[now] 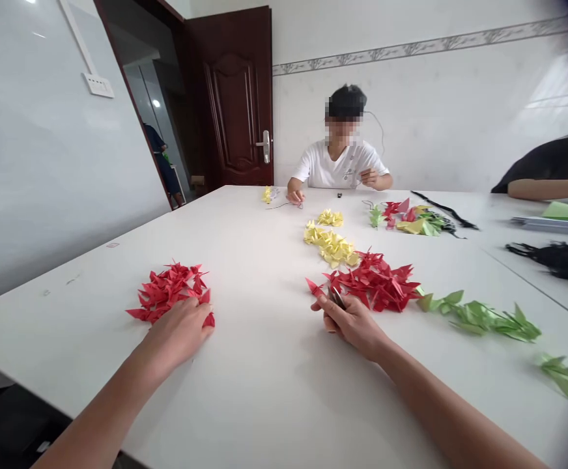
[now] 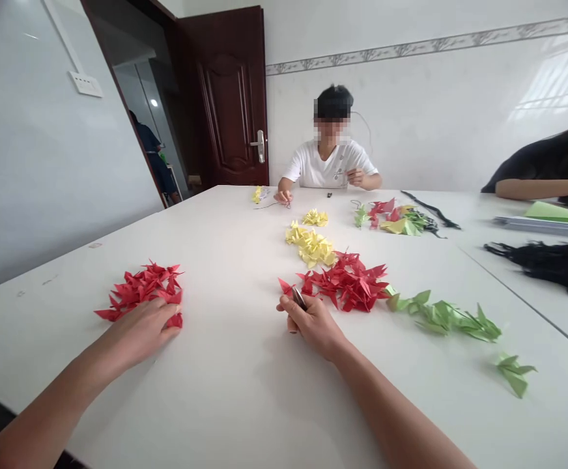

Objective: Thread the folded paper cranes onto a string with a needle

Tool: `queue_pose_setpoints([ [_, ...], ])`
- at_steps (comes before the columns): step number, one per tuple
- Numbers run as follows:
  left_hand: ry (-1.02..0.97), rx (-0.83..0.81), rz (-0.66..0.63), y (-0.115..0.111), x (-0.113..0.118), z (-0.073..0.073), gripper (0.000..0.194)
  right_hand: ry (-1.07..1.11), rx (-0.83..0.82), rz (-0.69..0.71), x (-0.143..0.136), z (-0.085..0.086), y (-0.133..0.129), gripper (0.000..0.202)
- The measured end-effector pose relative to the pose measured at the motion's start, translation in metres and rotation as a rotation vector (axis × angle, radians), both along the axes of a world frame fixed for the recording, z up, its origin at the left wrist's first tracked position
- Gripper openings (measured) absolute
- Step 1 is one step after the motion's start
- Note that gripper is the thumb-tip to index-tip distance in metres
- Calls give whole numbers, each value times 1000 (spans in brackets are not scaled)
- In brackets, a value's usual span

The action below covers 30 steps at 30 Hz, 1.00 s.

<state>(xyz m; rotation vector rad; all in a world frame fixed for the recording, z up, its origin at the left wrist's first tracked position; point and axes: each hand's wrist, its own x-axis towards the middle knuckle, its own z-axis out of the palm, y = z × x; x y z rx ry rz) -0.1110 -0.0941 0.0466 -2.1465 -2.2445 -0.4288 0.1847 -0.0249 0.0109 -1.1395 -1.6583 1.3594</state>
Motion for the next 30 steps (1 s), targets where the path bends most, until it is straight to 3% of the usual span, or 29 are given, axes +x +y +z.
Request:
queue_pose_setpoints([
  [4, 54, -89, -52, 6, 9, -4, 17, -9, 75, 4, -1, -2, 0, 44],
  [9, -246, -111, -447, 41, 70, -6, 16, 31, 124, -50, -2, -5, -2, 39],
  [12, -452, -61, -534, 66, 108, -17, 15, 66, 179, -129, -2, -5, -4, 36],
  [15, -597, 23, -522, 80, 127, -30, 18, 94, 205, -192, -2, -4, -5, 41],
  [21, -575, 27, -556, 80, 124, -43, 18, 60, 188, -161, -3, -5, -4, 36],
  [30, -533, 14, -646, 80, 123, -37, 17, -28, 175, -156, -4, -13, 1, 40],
])
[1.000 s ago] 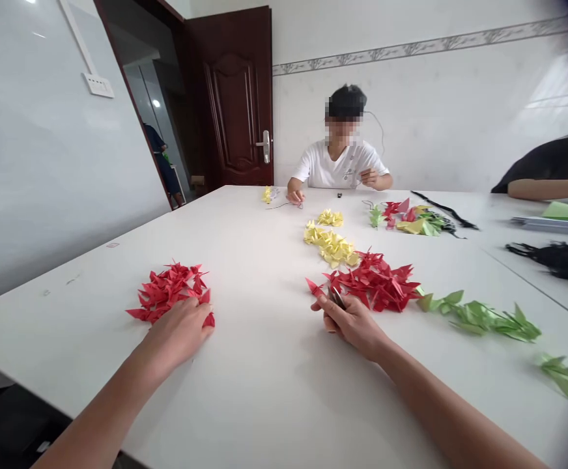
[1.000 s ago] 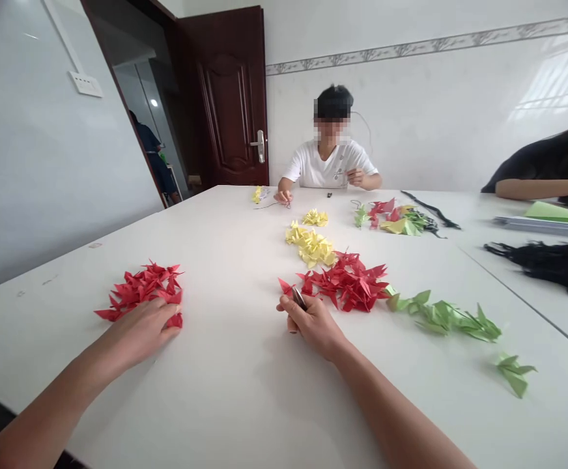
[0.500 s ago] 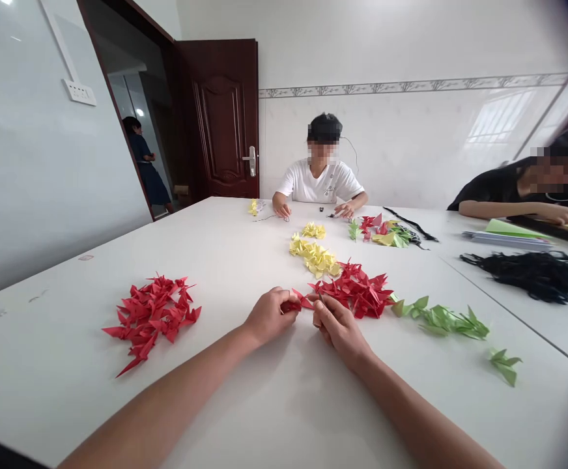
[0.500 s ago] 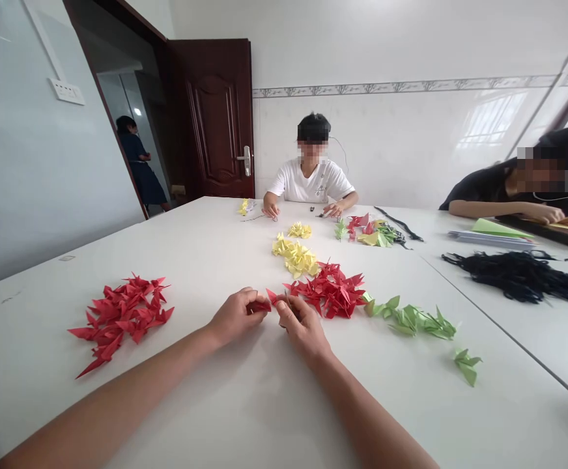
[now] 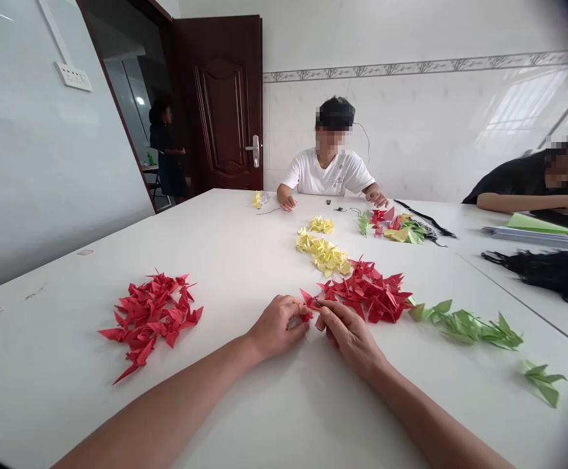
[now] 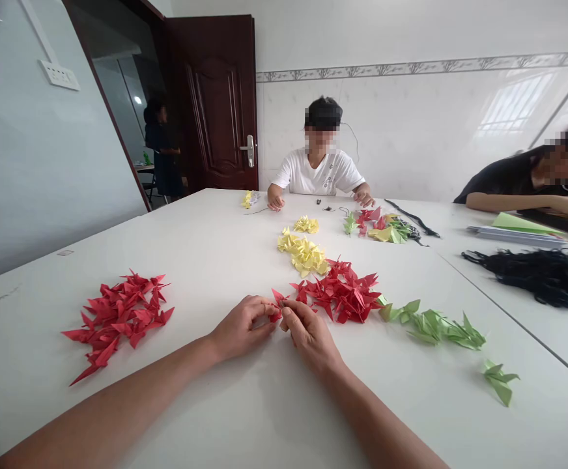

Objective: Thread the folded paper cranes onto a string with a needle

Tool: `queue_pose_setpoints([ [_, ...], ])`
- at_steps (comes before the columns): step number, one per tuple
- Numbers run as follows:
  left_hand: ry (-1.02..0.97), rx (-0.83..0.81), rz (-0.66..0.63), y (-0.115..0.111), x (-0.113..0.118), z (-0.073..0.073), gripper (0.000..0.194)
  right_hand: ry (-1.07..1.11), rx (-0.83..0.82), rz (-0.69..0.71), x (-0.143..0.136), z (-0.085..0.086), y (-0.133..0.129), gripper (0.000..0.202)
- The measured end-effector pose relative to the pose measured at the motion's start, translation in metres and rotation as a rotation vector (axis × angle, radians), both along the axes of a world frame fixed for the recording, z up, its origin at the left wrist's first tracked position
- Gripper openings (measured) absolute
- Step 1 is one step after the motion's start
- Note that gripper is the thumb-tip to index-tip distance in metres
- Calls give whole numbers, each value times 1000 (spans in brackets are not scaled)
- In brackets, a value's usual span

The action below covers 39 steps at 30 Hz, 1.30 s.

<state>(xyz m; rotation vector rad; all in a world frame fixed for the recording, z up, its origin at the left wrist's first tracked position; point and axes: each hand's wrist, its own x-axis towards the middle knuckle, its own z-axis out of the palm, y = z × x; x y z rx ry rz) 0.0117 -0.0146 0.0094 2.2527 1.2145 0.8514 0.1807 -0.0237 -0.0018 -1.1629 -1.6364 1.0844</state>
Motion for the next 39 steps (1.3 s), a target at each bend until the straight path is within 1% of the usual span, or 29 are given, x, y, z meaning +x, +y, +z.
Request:
queue_pose_setpoints([
  [2, -6, -19, 20, 1, 0, 0, 19, -73, 48, -24, 0, 2, -1, 39],
  [6, -47, -102, 68, 3, -1, -2, 28, -312, 169, -78, -1, 7, -5, 34],
  [9, -96, -138, 93, 4, -2, -4, 33, -474, 231, -95, -1, 7, -6, 32],
  [12, -122, -137, 89, 3, -2, -4, 35, -599, 293, -108, 0, 5, -6, 31],
  [15, -96, -127, 66, 1, -1, -3, 38, -698, 359, -121, 1, 4, -5, 28],
  [20, -52, -56, 14, 0, 0, -3, 42, -815, 480, -136, 1, 2, -5, 25],
  [28, -95, -58, -43, 1, 0, -8, 43, -907, 689, -157, 1, -4, -7, 22],
  [35, -86, -77, -55, 0, 1, -6, 42, -1014, 696, -138, 1, -2, -6, 22],
  [39, -83, -68, -69, 1, 0, -5, 43, -1039, 695, -120, 1, -2, -5, 22],
])
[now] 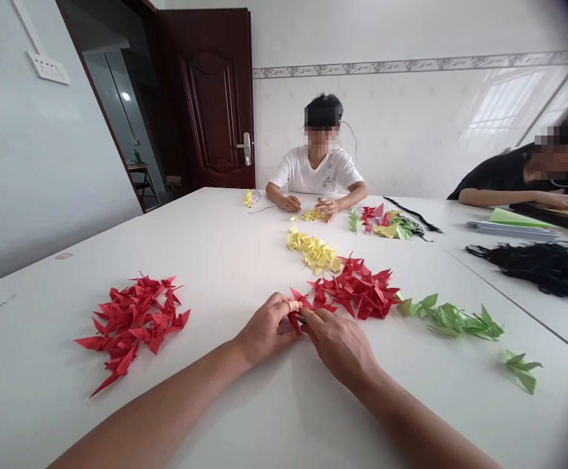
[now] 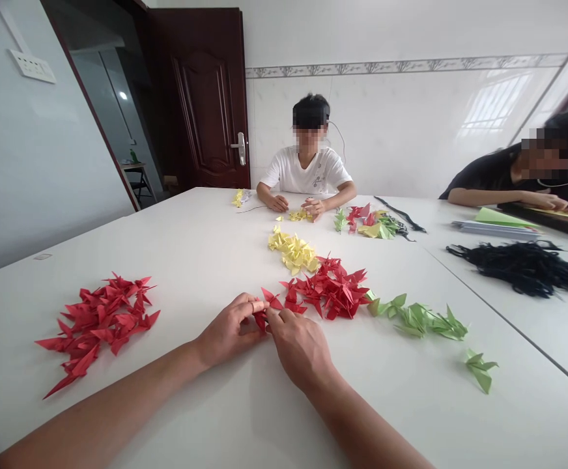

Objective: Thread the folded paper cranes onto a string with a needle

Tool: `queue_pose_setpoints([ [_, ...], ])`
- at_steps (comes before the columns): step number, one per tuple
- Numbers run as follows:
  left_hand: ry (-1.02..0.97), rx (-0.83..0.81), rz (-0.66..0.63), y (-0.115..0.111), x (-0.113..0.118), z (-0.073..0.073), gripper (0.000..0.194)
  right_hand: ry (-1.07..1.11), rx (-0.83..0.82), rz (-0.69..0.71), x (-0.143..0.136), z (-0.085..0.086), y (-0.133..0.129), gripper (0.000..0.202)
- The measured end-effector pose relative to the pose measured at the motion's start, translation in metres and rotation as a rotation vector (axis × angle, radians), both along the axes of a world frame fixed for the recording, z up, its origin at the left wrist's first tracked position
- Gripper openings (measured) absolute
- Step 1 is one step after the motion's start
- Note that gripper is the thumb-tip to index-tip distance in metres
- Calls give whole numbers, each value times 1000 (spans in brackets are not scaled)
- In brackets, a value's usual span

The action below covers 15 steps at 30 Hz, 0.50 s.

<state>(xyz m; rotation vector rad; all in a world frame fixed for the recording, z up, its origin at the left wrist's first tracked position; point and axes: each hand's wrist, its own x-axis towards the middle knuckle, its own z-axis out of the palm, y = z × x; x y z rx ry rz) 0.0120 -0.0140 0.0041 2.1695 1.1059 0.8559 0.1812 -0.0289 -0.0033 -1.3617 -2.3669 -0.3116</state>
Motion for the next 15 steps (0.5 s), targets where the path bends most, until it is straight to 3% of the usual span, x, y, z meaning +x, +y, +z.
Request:
queue_pose_setpoints([
  [6, 7, -8, 12, 2, 0, -1, 45, 19, -57, -7, 0, 1, 0, 25],
  [15, 1, 7, 64, 2, -1, -3, 43, 328, -271, -57, 2, 5, 1, 27],
])
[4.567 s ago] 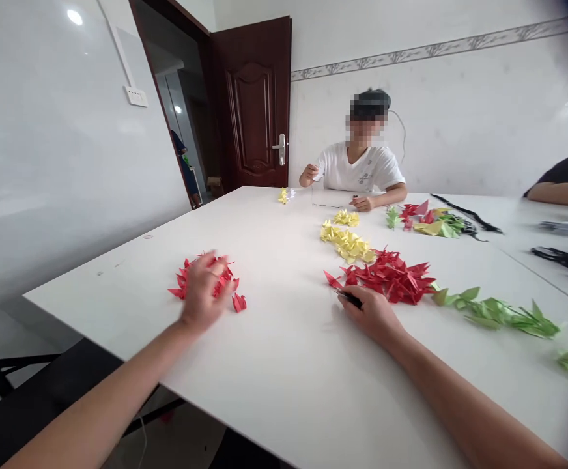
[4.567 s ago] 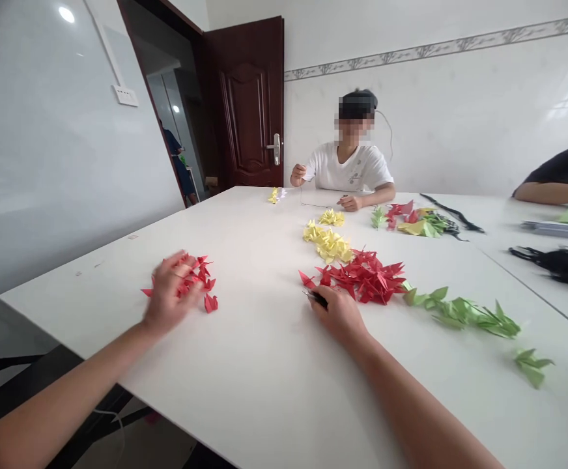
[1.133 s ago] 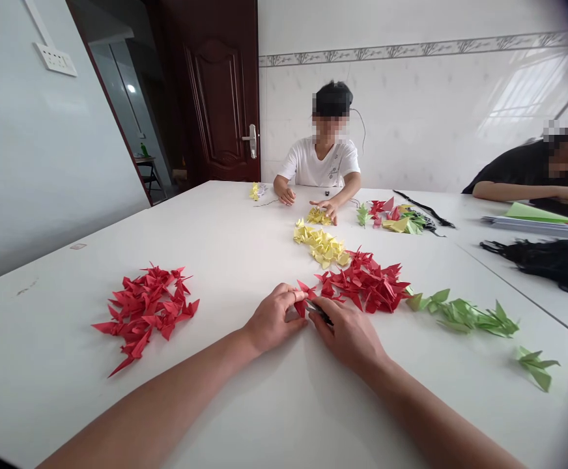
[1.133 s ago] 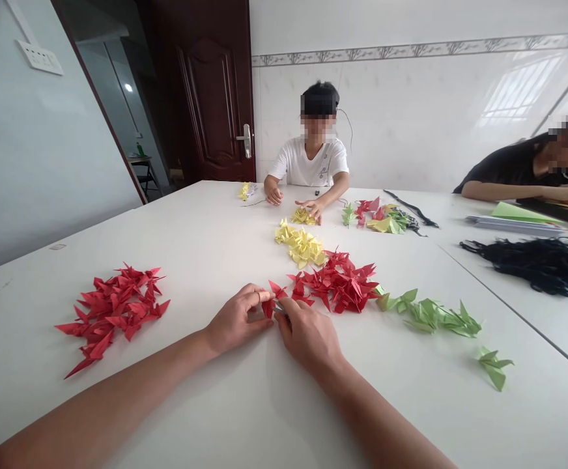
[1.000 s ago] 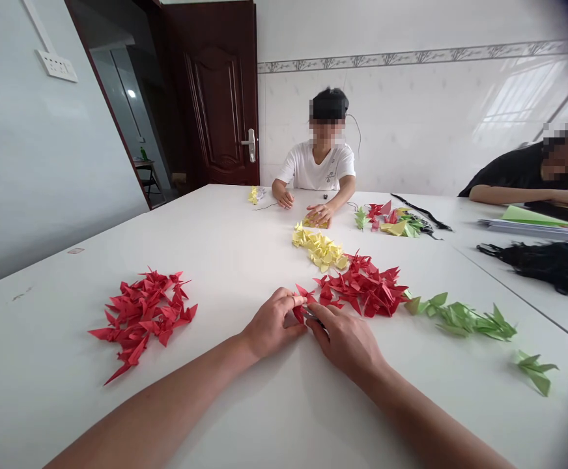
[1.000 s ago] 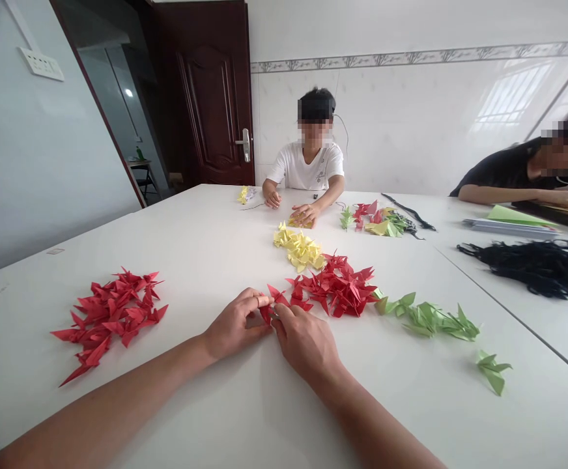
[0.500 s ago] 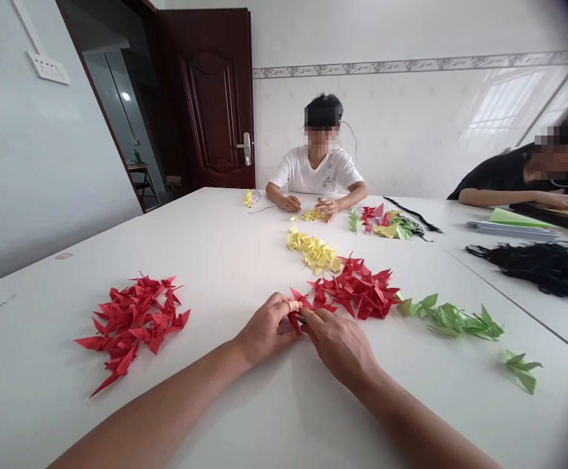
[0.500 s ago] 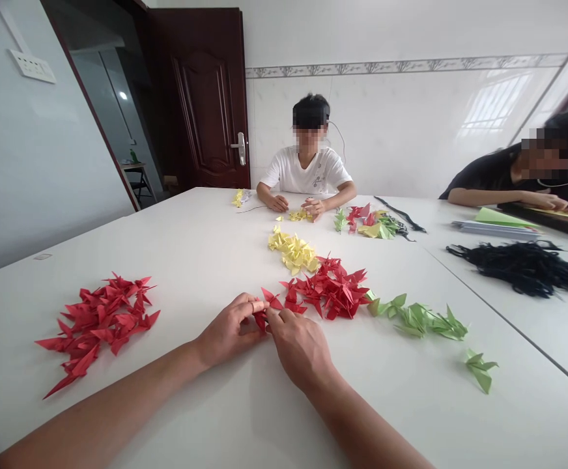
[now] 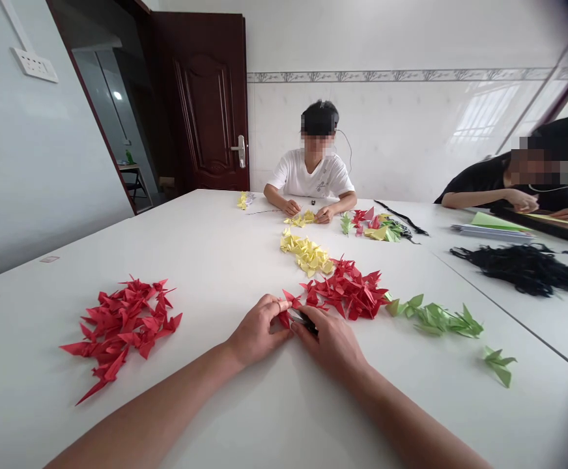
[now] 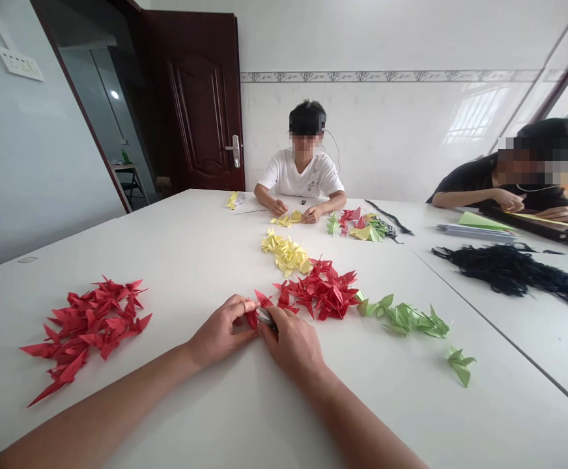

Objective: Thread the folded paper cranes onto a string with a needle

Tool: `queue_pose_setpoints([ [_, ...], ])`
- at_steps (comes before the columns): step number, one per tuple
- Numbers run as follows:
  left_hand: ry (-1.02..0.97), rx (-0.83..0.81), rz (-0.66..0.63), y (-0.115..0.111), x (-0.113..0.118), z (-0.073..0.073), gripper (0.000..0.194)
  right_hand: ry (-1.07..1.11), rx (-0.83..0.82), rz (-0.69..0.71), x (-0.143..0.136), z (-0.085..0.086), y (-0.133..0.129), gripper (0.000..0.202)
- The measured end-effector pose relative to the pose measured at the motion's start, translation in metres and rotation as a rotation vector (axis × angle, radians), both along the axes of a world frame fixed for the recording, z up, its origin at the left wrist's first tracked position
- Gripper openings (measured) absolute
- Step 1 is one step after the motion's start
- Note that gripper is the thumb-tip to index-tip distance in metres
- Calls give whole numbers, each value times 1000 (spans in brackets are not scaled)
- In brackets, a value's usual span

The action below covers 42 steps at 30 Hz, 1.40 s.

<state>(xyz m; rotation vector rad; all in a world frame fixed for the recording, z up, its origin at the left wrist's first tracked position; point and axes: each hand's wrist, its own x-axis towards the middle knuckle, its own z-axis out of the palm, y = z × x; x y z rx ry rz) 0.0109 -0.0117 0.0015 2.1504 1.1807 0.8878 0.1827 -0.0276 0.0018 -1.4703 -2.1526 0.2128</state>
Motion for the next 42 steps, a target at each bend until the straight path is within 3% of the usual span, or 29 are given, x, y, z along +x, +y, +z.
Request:
queue_pose_setpoints([
  [42, 47, 16, 5, -1, 1, 0, 42, 61, -28, 27, 1, 2, 2, 26],
])
